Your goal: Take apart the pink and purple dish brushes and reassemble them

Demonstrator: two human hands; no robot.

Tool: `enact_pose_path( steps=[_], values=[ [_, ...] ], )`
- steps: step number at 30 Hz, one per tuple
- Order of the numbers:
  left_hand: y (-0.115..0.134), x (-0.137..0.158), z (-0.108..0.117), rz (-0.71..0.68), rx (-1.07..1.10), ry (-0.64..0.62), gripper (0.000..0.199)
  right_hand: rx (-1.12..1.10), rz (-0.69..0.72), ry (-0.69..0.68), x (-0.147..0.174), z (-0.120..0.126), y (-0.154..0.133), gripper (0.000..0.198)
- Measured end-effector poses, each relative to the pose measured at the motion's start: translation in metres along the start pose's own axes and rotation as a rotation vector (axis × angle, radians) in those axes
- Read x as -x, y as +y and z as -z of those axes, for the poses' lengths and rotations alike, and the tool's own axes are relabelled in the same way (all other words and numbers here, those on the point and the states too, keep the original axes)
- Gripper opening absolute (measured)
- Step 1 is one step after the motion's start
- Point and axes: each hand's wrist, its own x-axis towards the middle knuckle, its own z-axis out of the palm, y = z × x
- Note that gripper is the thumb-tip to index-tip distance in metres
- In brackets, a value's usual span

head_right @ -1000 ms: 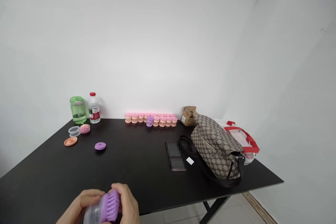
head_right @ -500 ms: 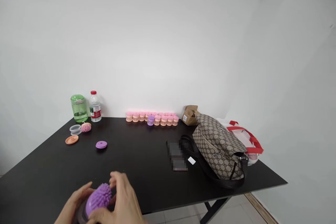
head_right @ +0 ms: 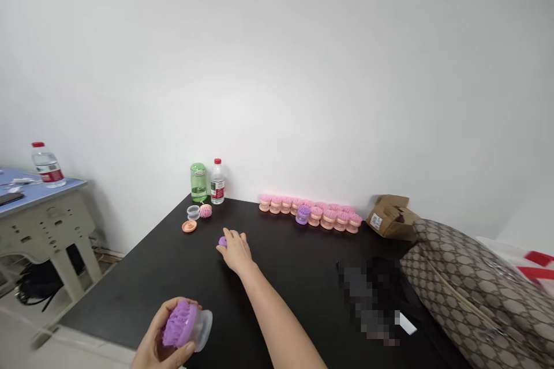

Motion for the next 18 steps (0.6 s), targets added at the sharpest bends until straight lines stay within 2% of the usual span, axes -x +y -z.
enact_pose_path(
  steps=[3, 5, 8, 10, 12, 13, 16, 18],
  values=[
    [0.011, -0.004, 0.003, 0.083, 0.105, -0.021, 0.069, -0.023, 0.035, -0.013, 0.002, -0.009, -0.003, 0.021],
    [0.015, -0.005, 0.003, 0.142, 0.200, -0.023, 0.069, -0.057, 0.058, -0.003, 0.013, -0.008, -0.003, 0.025],
    [0.017, -0.005, -0.002, 0.193, 0.348, -0.017, 0.070, -0.137, 0.086, 0.018, 0.046, 0.004, -0.003, 0.040],
    [0.016, -0.004, -0.010, 0.206, 0.449, -0.035, 0.068, -0.225, 0.103, 0.023, 0.077, 0.013, -0.005, 0.037],
    [0.014, -0.003, -0.018, 0.210, 0.529, -0.098, 0.062, -0.471, 0.142, 0.089, 0.110, 0.021, -0.007, 0.033],
    [0.013, -0.002, -0.022, 0.213, 0.555, -0.141, 0.060, -0.525, 0.173, 0.135, 0.126, 0.023, -0.008, 0.033],
    [0.013, 0.004, -0.033, 0.227, 0.592, -0.250, 0.059, -0.473, 0.262, 0.277, 0.165, 0.023, -0.008, 0.038],
    [0.015, 0.009, -0.039, 0.224, 0.577, -0.288, 0.061, -0.383, 0.295, 0.339, 0.179, 0.021, -0.007, 0.043]
  ],
)
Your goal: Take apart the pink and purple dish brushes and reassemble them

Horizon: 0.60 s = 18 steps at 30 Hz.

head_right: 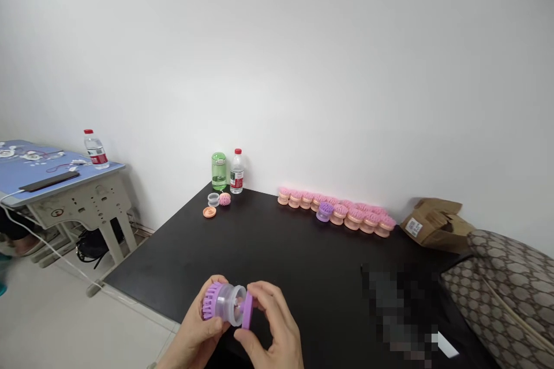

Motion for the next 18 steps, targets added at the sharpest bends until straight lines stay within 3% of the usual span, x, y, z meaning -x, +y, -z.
enact_pose_path(
  steps=[5, 12, 18],
  values=[
    [-0.001, 0.008, -0.008, 0.009, -0.133, -0.058, 0.068, 0.147, 0.084, 0.045, 0.009, 0.007, -0.005, 0.047],
    [0.002, 0.015, -0.004, 0.000, -0.297, -0.087, 0.072, 0.158, 0.167, 0.020, 0.012, 0.015, -0.016, 0.047],
    [0.002, 0.018, -0.008, 0.022, -0.264, -0.115, 0.073, 0.169, 0.164, 0.028, 0.015, 0.017, -0.021, 0.053]
  ],
)
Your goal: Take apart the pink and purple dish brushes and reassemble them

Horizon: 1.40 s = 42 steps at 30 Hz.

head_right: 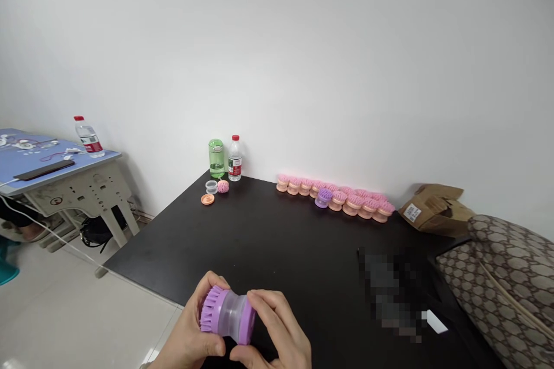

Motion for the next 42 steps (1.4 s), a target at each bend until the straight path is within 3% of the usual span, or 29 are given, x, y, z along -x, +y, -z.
enact_pose_path(
  steps=[10, 17, 19, 23, 26, 29, 32, 34, 36, 39, 42],
  values=[
    [-0.001, 0.002, 0.000, 0.035, 0.025, -0.003, 0.072, 0.056, 0.076, 0.004, -0.004, -0.001, -0.003, 0.042],
    [-0.004, 0.001, -0.001, 0.086, 0.093, -0.061, 0.072, 0.028, 0.234, 0.037, -0.015, 0.007, -0.005, 0.028],
    [-0.008, 0.000, -0.002, 0.135, 0.179, -0.095, 0.067, 0.010, 0.289, -0.016, -0.018, 0.013, -0.005, 0.025],
    [-0.012, 0.000, -0.006, 0.363, 0.342, -0.202, 0.058, 0.005, 0.387, -0.251, -0.022, 0.030, -0.006, 0.024],
    [-0.009, -0.001, -0.011, 0.319, 0.248, -0.155, 0.055, 0.134, 0.280, -0.237, -0.016, 0.035, -0.005, 0.028],
    [-0.012, -0.001, -0.012, 0.076, 0.026, -0.104, 0.061, 0.215, 0.076, -0.072, -0.002, 0.028, -0.001, 0.040],
    [-0.024, 0.000, -0.008, -0.236, -0.227, -0.113, 0.054, 0.043, -0.219, -0.082, 0.011, 0.014, 0.001, 0.042],
    [-0.031, 0.000, -0.005, -0.357, -0.320, -0.116, 0.048, -0.137, -0.386, -0.125, 0.016, 0.006, 0.001, 0.052],
    [-0.034, -0.001, -0.005, -0.347, -0.277, -0.099, 0.049, -0.269, -0.444, -0.111, 0.019, 0.003, 0.002, 0.068],
    [-0.030, -0.002, -0.007, -0.226, -0.172, -0.047, 0.054, -0.342, -0.402, -0.083, 0.021, 0.007, 0.006, 0.088],
    [-0.023, -0.003, -0.011, -0.145, -0.184, -0.026, 0.055, -0.260, -0.324, -0.174, 0.019, 0.013, 0.008, 0.073]
  ],
)
